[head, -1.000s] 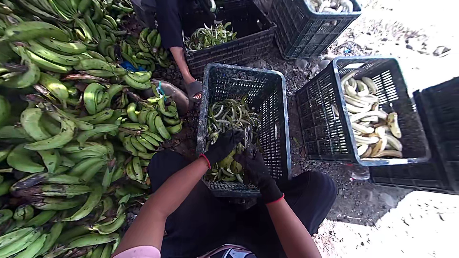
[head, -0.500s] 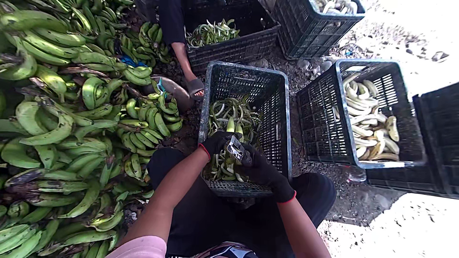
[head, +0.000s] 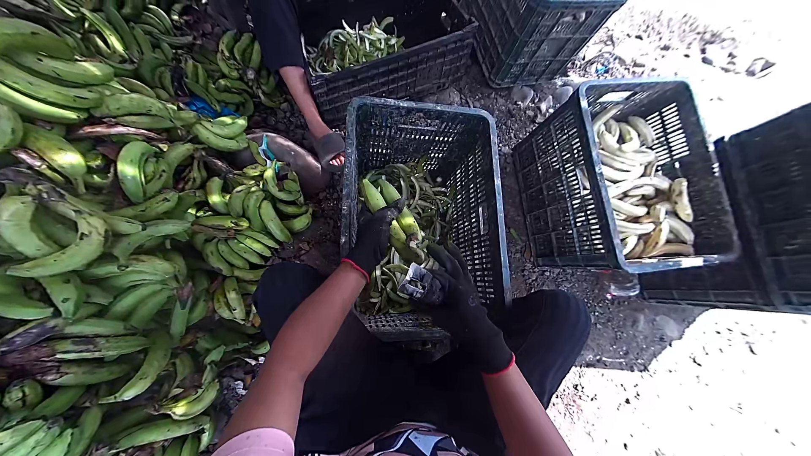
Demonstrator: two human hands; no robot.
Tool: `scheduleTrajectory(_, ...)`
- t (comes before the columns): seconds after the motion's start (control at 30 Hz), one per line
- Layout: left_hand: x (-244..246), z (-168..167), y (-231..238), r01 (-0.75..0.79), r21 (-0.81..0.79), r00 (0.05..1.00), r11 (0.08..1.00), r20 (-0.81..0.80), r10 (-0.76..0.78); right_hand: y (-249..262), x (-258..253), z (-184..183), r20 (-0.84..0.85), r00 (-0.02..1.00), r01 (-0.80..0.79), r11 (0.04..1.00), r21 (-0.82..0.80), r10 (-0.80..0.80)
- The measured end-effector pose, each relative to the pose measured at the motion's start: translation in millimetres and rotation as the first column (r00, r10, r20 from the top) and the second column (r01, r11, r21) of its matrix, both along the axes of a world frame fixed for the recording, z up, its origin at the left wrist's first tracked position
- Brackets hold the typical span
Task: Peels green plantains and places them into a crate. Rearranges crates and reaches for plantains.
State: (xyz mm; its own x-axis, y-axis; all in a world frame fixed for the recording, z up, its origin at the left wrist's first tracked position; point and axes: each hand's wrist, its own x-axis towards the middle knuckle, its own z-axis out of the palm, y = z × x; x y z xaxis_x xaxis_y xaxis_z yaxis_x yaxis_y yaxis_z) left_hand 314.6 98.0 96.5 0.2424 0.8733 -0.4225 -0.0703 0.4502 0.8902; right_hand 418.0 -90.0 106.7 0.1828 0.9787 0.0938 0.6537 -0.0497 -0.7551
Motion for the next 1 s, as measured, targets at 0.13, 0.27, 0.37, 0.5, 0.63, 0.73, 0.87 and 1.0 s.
scheduleTrajectory(0.13, -4, -1, -14, -0.023, -0.039, 0.995, 0.999, -0.095, 0.019, 25, -10, -9, 0.038, 0.999, -0.033, 0.989, -0.141, 0.039)
scheduleTrajectory(0.27, -7, -3, -11, -0.2, 0.034, 0.978, 0.979, -0.06, 0.202, 38, -35, -24, -0.074, 0.996, 0.042, 0.994, -0.105, -0.05)
scheduleTrajectory(0.37, -6, -2, -9, -0.243, 0.082, 0.968, 0.967, -0.039, 0.246, 50, -43, -28, -0.191, 0.971, 0.123, 0.987, -0.105, -0.142)
scheduleTrajectory(0.5, 2, 1, -9, -0.213, 0.154, 0.977, 0.965, 0.047, 0.208, 53, -50, -37, 0.057, 0.951, 0.282, 0.928, 0.243, -0.304)
scheduleTrajectory(0.63, 6, 8, 6, -0.204, 0.32, 0.979, 0.925, 0.042, 0.202, 44, -49, -9, 0.081, 0.968, 0.228, 0.966, 0.122, -0.239)
scheduleTrajectory(0.73, 6, 7, 5, -0.157, 0.302, 0.986, 0.94, -0.001, 0.165, 41, -41, 27, -0.004, 0.983, 0.175, 0.954, -0.244, -0.181)
scheduleTrajectory(0.87, 6, 3, 19, -0.207, 0.309, 0.975, 0.928, -0.017, 0.223, 19, -47, 49, -0.127, 0.945, 0.21, 0.854, -0.475, -0.303)
scheduleTrajectory(1.0, -10, 26, 57, -0.279, 0.248, 0.949, 0.928, -0.075, 0.306, -14, -42, 33, -0.075, 0.956, 0.235, 0.889, -0.393, -0.285)
